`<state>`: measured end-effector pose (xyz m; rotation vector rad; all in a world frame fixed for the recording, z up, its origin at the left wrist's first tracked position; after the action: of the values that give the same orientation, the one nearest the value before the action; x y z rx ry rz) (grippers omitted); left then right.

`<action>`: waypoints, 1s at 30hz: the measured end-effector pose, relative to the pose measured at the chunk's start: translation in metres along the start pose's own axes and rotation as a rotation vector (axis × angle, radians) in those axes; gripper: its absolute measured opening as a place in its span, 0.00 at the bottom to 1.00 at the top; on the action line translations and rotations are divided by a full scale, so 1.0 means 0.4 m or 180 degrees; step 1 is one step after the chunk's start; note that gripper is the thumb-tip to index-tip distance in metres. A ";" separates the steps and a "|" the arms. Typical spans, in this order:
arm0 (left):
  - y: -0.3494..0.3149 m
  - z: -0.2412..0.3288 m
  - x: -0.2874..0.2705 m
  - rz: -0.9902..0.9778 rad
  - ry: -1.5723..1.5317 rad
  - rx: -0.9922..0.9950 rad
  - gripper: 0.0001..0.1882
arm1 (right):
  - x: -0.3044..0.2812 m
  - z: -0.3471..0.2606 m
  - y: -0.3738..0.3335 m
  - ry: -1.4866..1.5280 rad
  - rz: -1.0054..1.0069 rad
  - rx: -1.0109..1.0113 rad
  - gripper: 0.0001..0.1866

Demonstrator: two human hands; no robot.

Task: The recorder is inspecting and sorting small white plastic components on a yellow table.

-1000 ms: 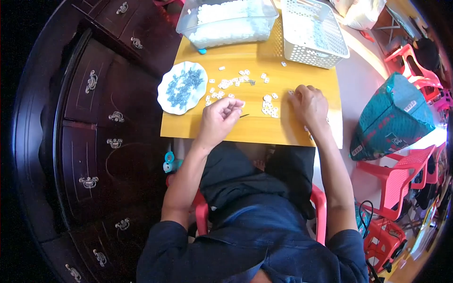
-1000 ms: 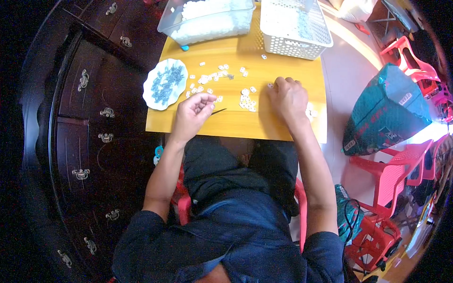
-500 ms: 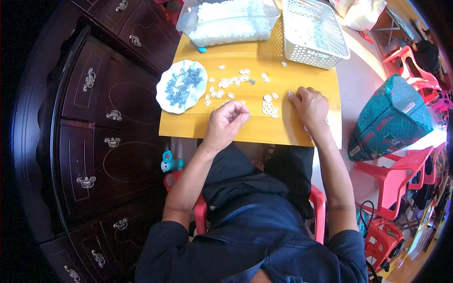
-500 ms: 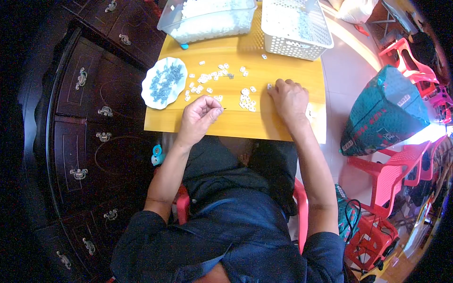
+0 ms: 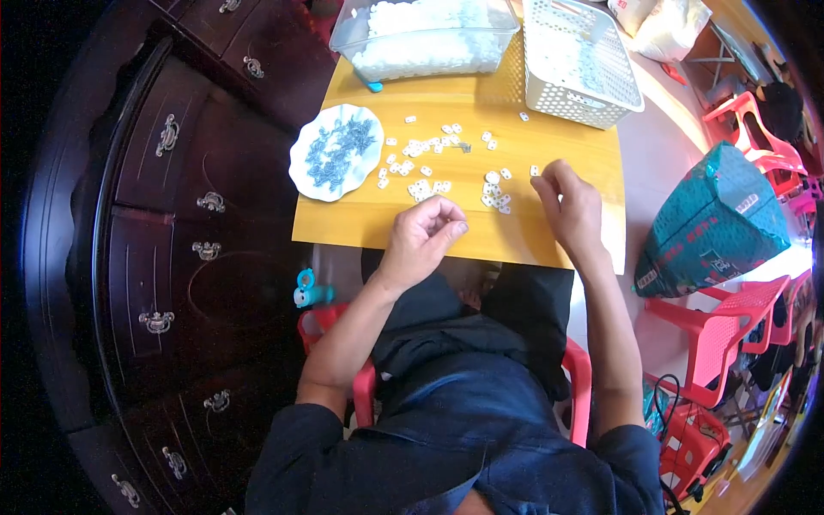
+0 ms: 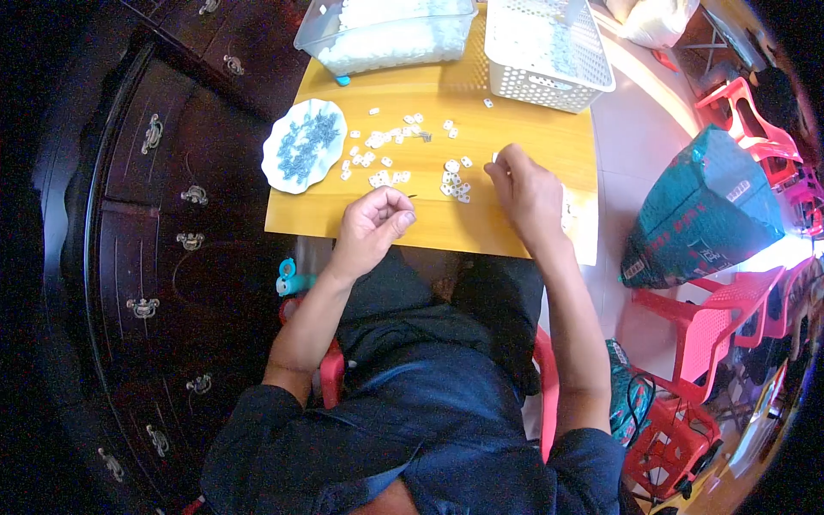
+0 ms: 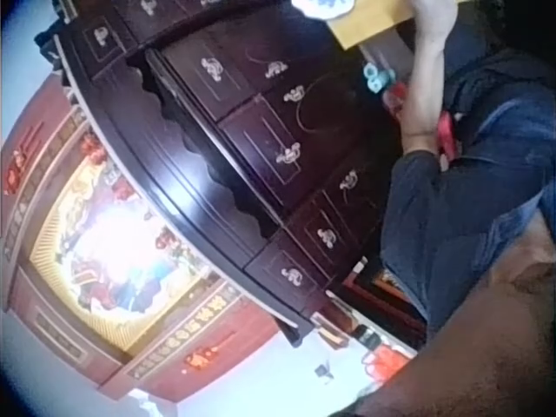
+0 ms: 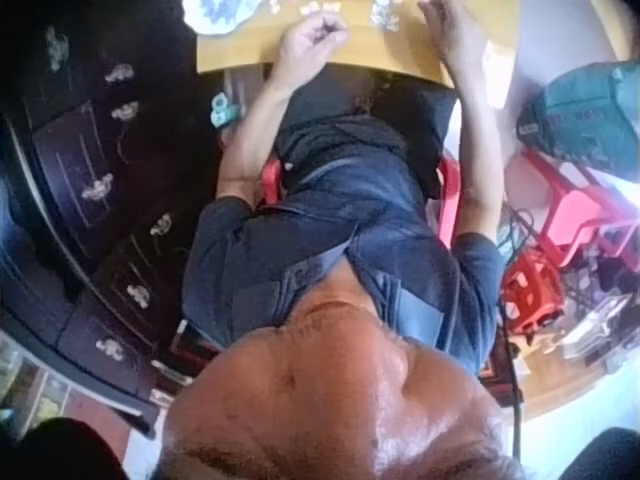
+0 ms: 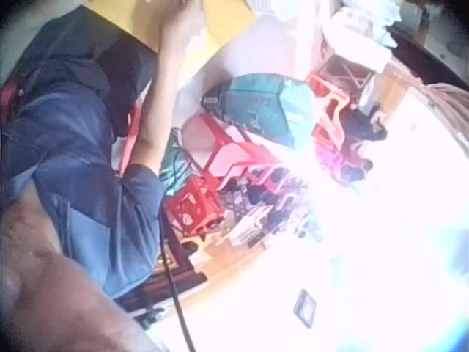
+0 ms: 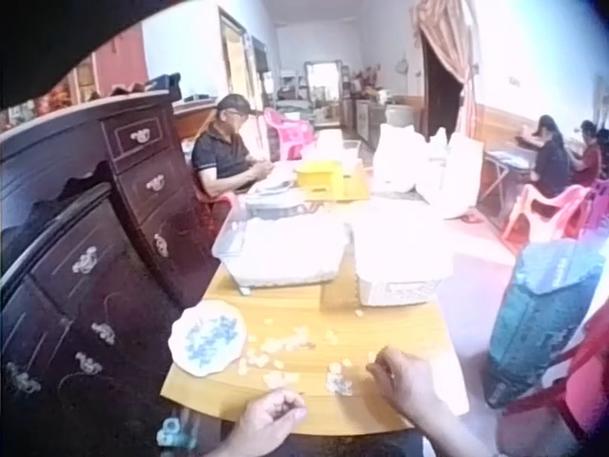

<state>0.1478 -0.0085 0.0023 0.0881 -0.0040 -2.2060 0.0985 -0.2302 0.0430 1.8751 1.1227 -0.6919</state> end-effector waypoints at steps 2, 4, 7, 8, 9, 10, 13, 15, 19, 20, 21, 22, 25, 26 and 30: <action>-0.003 0.004 0.019 -0.0011 -0.0063 -0.0005 0.02 | -0.031 -0.018 -0.035 0.0985 0.0093 0.0261 0.09; 0.001 -0.009 0.052 -0.0154 -0.0194 -0.0234 0.01 | -0.011 -0.002 -0.093 0.1568 0.0052 0.0648 0.06; 0.007 -0.017 0.088 -0.0323 -0.0007 -0.0219 0.03 | 0.048 0.010 -0.175 0.2457 -0.0081 0.1047 0.05; 0.007 -0.028 0.093 -0.0321 0.0002 -0.0235 0.03 | 0.066 0.008 -0.197 0.2742 -0.0156 0.1190 0.05; 0.007 -0.036 0.096 -0.0288 0.0133 -0.0118 0.02 | 0.087 0.008 -0.215 0.3064 -0.0274 0.1242 0.05; 0.011 -0.031 0.102 -0.0270 0.0262 0.0002 0.02 | 0.097 0.016 -0.227 0.3074 -0.0265 0.1258 0.05; 0.009 -0.035 0.120 -0.0323 0.0302 -0.0165 0.02 | 0.119 0.031 -0.249 0.3590 -0.0253 0.1403 0.05; 0.010 -0.038 0.133 -0.0254 0.0228 -0.0195 0.02 | 0.120 0.041 -0.256 0.3776 -0.0147 0.1661 0.06; 0.013 -0.040 0.158 -0.0260 0.0083 -0.0317 0.02 | 0.124 0.059 -0.265 0.3714 -0.0158 0.1622 0.06; 0.014 -0.043 0.165 -0.0290 0.0093 -0.0329 0.02 | 0.121 0.054 -0.264 0.3663 -0.0171 0.1536 0.06; 0.017 -0.042 0.171 -0.0294 0.0136 -0.0250 0.02 | 0.118 0.049 -0.264 0.3608 -0.0183 0.1453 0.06; 0.019 -0.040 0.177 -0.0300 0.0175 -0.0172 0.03 | 0.115 0.048 -0.265 0.3609 -0.0155 0.1479 0.06; 0.028 -0.036 0.181 -0.0147 -0.0037 -0.0048 0.06 | 0.098 0.033 -0.257 0.3356 -0.0103 0.1305 0.06; 0.031 -0.036 0.179 -0.0159 0.0057 0.0051 0.08 | 0.089 0.027 -0.253 0.3226 -0.0082 0.1193 0.06; 0.038 -0.031 0.179 -0.0203 0.0183 0.0062 0.08 | 0.071 0.023 -0.246 0.2840 -0.0152 0.0976 0.07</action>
<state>0.1183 -0.0746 -0.0140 0.1647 0.0094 -2.2665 0.0230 -0.1997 -0.0199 2.5220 1.6691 0.0000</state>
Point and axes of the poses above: each hand's wrist, its own y-axis towards the middle knuckle, its own x-axis out of the palm, z = x × y, the point moved 8 cm from there along y, towards the middle knuckle, and after that the axes turned 4 degrees about y, right-handed, at the moved point
